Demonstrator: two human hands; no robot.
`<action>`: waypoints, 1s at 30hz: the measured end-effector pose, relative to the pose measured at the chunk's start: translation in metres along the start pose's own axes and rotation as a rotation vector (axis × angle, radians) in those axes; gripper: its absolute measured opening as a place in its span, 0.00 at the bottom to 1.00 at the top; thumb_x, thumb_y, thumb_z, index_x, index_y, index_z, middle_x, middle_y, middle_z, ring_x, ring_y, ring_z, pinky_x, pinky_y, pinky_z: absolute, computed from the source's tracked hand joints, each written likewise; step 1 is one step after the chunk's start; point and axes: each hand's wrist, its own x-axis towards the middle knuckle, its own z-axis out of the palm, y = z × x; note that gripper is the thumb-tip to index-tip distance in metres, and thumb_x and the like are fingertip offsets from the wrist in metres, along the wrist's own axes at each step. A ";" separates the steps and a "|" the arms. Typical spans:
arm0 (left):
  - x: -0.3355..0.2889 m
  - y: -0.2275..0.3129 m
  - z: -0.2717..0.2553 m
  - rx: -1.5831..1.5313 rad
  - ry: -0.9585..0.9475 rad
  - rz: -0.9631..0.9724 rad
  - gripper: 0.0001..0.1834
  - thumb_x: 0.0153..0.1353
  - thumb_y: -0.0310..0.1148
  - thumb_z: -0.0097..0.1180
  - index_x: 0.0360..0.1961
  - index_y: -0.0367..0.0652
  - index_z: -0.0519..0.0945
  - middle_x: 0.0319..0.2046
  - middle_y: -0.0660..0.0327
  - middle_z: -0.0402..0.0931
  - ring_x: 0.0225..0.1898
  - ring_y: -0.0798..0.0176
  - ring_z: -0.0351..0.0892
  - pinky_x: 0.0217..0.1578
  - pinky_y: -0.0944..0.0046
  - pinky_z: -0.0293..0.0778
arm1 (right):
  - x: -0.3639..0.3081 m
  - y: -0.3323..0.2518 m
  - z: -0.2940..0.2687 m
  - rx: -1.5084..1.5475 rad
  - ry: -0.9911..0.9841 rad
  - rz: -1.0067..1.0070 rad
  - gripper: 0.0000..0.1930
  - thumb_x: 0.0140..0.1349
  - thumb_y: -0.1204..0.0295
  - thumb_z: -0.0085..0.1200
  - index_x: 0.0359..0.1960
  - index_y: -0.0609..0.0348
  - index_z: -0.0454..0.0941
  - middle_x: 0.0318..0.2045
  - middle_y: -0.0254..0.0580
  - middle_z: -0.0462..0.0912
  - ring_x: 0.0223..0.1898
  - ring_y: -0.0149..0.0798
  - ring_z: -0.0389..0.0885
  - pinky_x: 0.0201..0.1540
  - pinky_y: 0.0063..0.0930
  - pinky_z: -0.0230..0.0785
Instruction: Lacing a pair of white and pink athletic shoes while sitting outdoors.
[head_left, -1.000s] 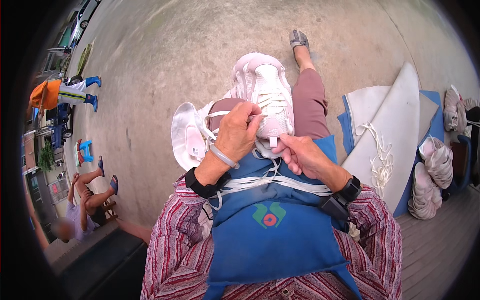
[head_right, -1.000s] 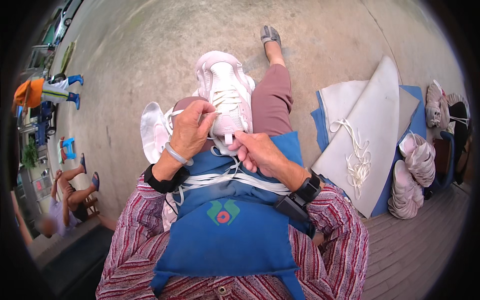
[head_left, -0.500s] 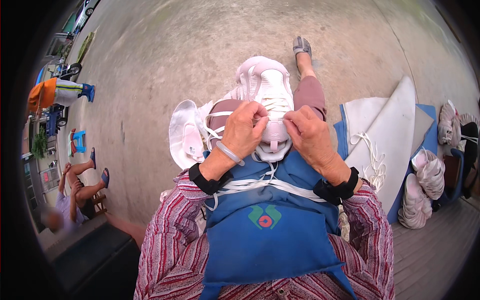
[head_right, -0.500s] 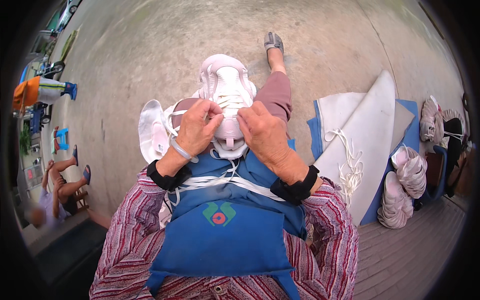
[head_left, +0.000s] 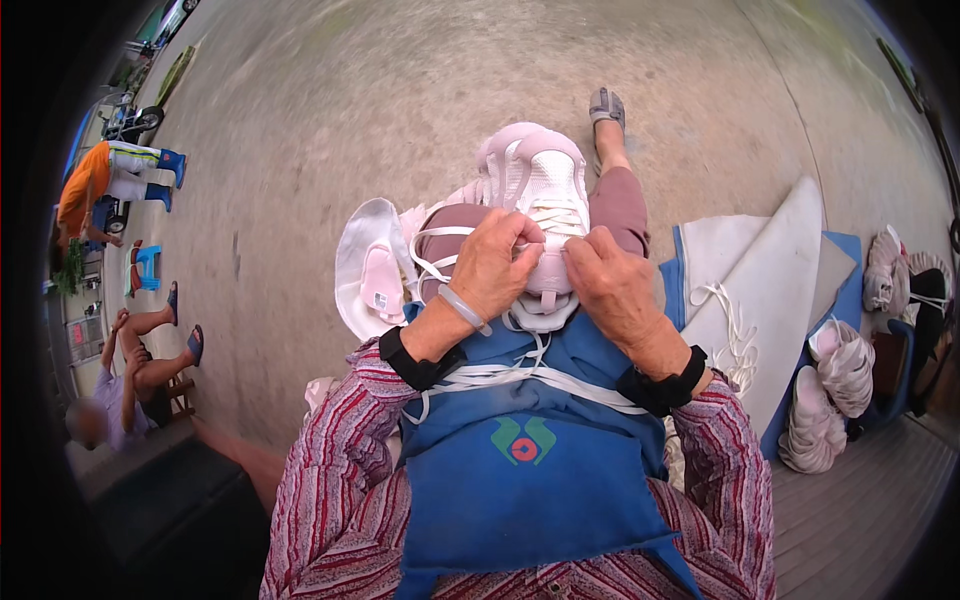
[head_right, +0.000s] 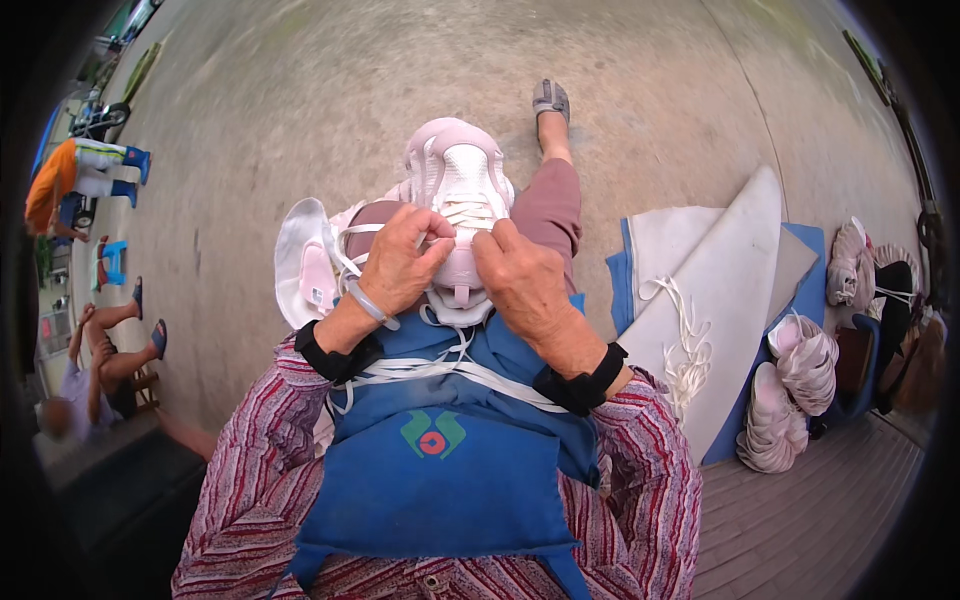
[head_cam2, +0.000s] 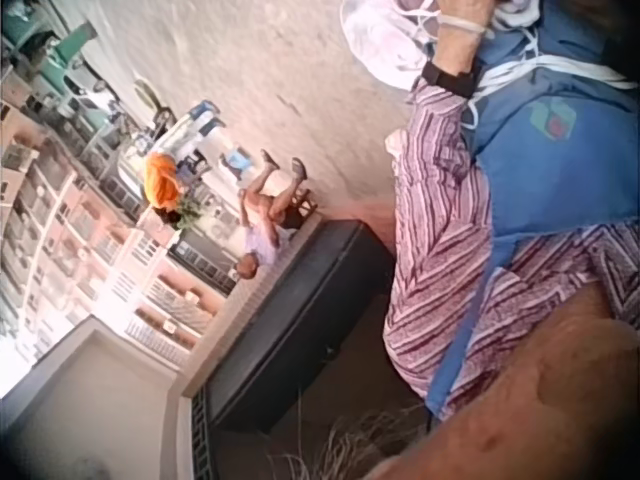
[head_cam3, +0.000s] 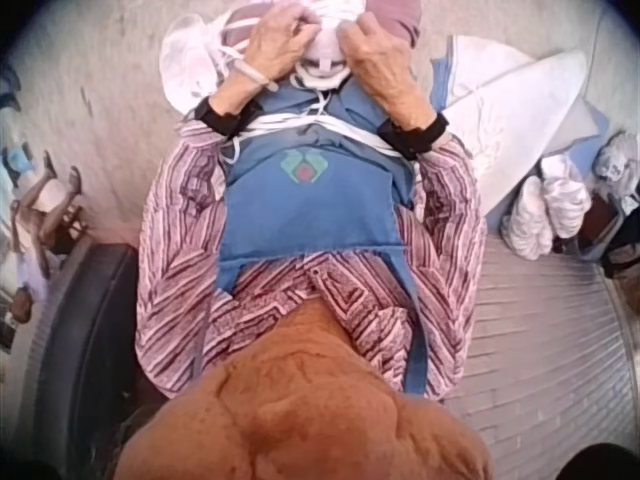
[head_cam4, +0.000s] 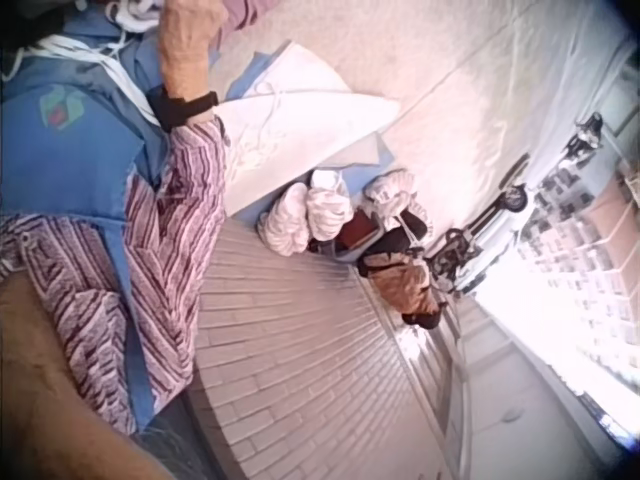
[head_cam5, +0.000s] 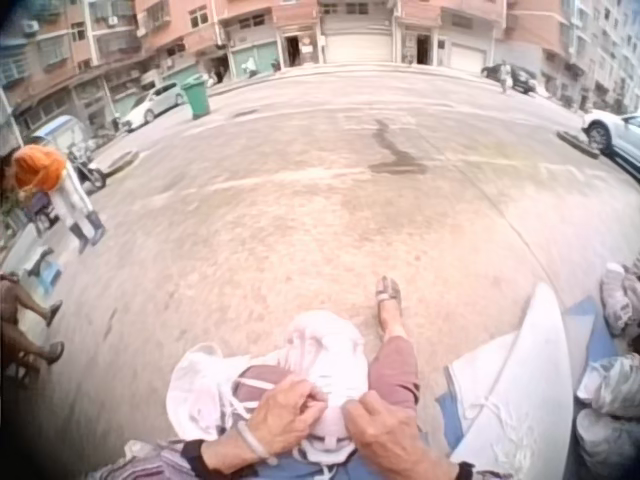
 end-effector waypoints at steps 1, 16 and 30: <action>0.000 0.000 0.000 -0.012 -0.007 -0.017 0.04 0.53 0.26 0.57 0.30 0.40 0.77 0.28 0.55 0.71 0.30 0.54 0.74 0.32 0.60 0.70 | 0.000 0.000 -0.001 -0.003 0.000 0.003 0.05 0.48 0.76 0.52 0.25 0.56 0.68 0.24 0.38 0.68 0.24 0.38 0.77 0.21 0.30 0.68; -0.038 0.004 -0.057 -0.014 0.167 -0.147 0.05 0.58 0.28 0.58 0.33 0.38 0.78 0.21 0.67 0.71 0.25 0.73 0.67 0.28 0.72 0.67 | -0.014 0.030 -0.044 0.987 0.234 0.688 0.02 0.60 0.77 0.51 0.31 0.63 0.75 0.28 0.33 0.77 0.27 0.24 0.72 0.33 0.18 0.65; -0.057 -0.023 -0.048 -0.018 0.136 -0.102 0.04 0.57 0.24 0.57 0.33 0.37 0.77 0.25 0.62 0.73 0.25 0.70 0.70 0.27 0.71 0.67 | -0.002 0.044 -0.078 1.492 0.126 0.960 0.07 0.69 0.66 0.42 0.33 0.52 0.65 0.20 0.25 0.62 0.14 0.18 0.54 0.13 0.12 0.46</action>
